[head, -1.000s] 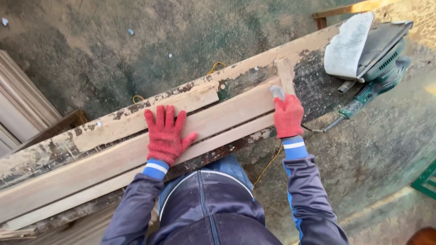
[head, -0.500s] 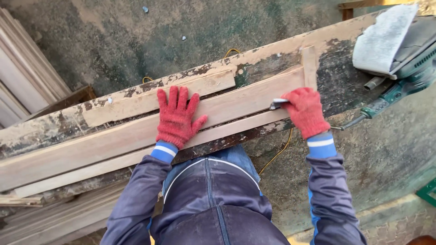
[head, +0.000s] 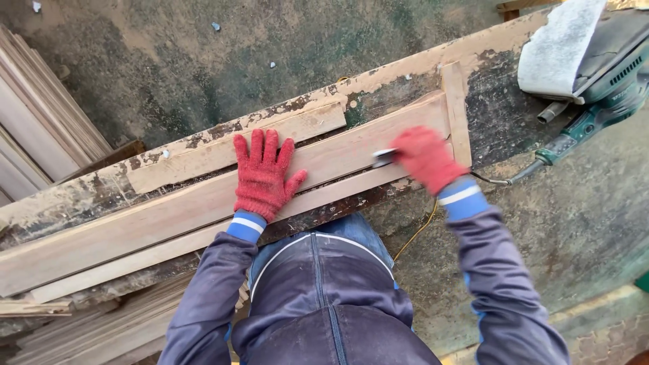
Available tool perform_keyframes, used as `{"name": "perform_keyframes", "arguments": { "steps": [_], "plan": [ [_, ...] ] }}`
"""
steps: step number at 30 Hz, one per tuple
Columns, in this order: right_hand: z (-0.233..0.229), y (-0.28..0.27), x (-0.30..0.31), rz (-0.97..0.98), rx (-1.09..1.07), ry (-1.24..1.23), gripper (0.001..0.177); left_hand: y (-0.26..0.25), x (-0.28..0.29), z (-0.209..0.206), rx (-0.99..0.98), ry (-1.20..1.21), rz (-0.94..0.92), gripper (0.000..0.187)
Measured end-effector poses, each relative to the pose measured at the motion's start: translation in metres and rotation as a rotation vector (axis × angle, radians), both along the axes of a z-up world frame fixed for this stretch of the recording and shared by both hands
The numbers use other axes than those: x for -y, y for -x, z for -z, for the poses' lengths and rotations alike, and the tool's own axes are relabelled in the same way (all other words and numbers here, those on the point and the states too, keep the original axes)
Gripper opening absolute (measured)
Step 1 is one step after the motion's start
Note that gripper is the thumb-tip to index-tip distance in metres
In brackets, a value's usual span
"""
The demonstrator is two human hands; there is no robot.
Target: Sanding a piece of wood manually using sandpaper.
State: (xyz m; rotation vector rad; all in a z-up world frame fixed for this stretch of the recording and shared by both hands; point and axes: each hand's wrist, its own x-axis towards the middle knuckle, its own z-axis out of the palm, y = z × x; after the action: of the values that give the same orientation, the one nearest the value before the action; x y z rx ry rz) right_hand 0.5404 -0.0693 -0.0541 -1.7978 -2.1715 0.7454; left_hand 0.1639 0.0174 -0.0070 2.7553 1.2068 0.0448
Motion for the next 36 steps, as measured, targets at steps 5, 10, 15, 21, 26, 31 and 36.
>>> {"name": "perform_keyframes", "arguments": {
  "steps": [5,10,15,21,26,31,36],
  "plan": [
    [-0.008,-0.039,0.001,0.099,0.167,0.111,0.011,-0.001,0.001,0.0,-0.013,0.026,-0.018,0.071],
    [-0.016,0.103,-0.022,-0.039,0.024,0.1,0.007,-0.001,0.0,0.0,-0.043,0.043,-0.024,0.069],
    [-0.047,0.075,-0.006,0.161,-0.378,0.101,0.013,0.011,0.001,0.023,0.049,0.005,-0.029,0.066],
    [-0.028,0.018,0.033,0.533,0.126,-0.278,0.024,0.099,-0.011,0.045,0.444,-0.121,-0.119,0.068],
    [-0.025,0.151,0.024,0.937,-0.219,-0.127,0.011,0.2,-0.004,0.017,-0.136,-0.157,-0.149,0.082],
    [-0.037,0.284,0.029,0.704,-0.032,-0.145,0.008,0.196,0.0,0.006,-0.075,-0.12,-0.12,0.078],
    [0.01,0.18,0.047,0.354,0.545,-0.297,0.013,0.191,-0.006,-0.008,-0.022,-0.099,-0.128,0.075]
  ]
}}
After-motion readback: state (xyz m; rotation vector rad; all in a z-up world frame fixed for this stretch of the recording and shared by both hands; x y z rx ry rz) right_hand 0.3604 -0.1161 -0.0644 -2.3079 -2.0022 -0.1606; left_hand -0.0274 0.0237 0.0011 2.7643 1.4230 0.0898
